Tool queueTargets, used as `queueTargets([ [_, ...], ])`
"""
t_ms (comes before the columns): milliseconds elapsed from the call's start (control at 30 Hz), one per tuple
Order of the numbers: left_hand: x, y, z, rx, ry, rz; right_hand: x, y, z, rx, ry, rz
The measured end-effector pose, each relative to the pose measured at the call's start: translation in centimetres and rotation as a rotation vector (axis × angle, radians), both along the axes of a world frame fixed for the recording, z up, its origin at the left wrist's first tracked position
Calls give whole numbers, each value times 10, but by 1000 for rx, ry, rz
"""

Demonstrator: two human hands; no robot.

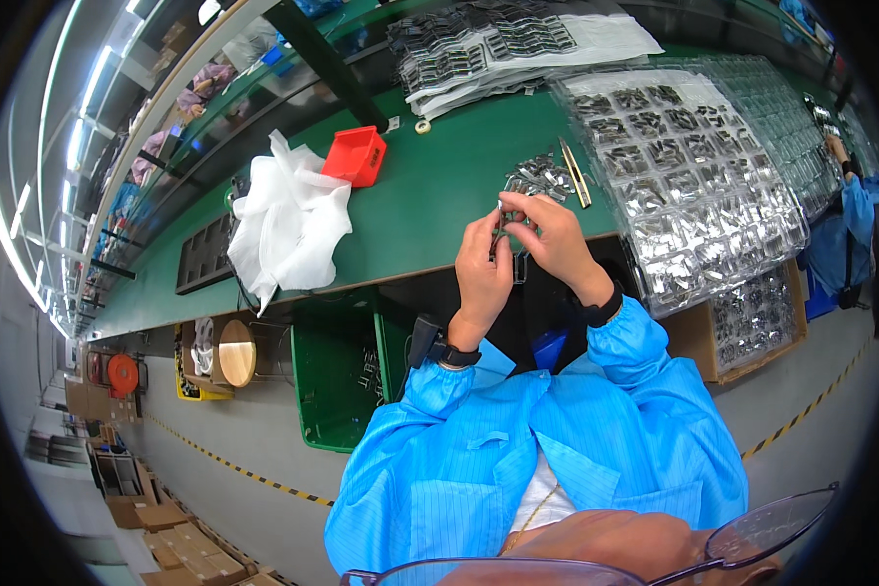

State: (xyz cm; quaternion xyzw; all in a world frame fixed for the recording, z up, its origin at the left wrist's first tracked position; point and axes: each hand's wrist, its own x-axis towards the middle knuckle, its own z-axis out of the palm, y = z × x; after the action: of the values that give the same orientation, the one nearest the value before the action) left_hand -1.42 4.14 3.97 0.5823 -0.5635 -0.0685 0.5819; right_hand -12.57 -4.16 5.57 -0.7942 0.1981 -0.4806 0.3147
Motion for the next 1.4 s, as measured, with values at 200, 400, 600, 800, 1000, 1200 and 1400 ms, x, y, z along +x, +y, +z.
queueTargets([
  [200, 10, -12, 0, 35, -120, -10, 4, -19, -11, 163, 26, 82],
  [400, 23, -21, 1, 49, -219, -65, 14, -26, -19, 431, -107, 155],
  [600, 30, -28, 1, 122, -97, -75, 32, -14, -24, 476, -195, -78],
  [800, 43, -38, 0, 130, -55, -124, 47, -9, -19, 611, -263, -234],
  [1000, 55, -49, -6, 212, 266, -198, 48, -11, -8, 123, -58, -317],
  [1200, 45, -42, -2, 125, 188, -130, 52, -2, -3, -384, 43, -518],
  [1400, 38, -38, 0, -10, -150, 83, 62, -2, -4, -210, -41, -452],
])
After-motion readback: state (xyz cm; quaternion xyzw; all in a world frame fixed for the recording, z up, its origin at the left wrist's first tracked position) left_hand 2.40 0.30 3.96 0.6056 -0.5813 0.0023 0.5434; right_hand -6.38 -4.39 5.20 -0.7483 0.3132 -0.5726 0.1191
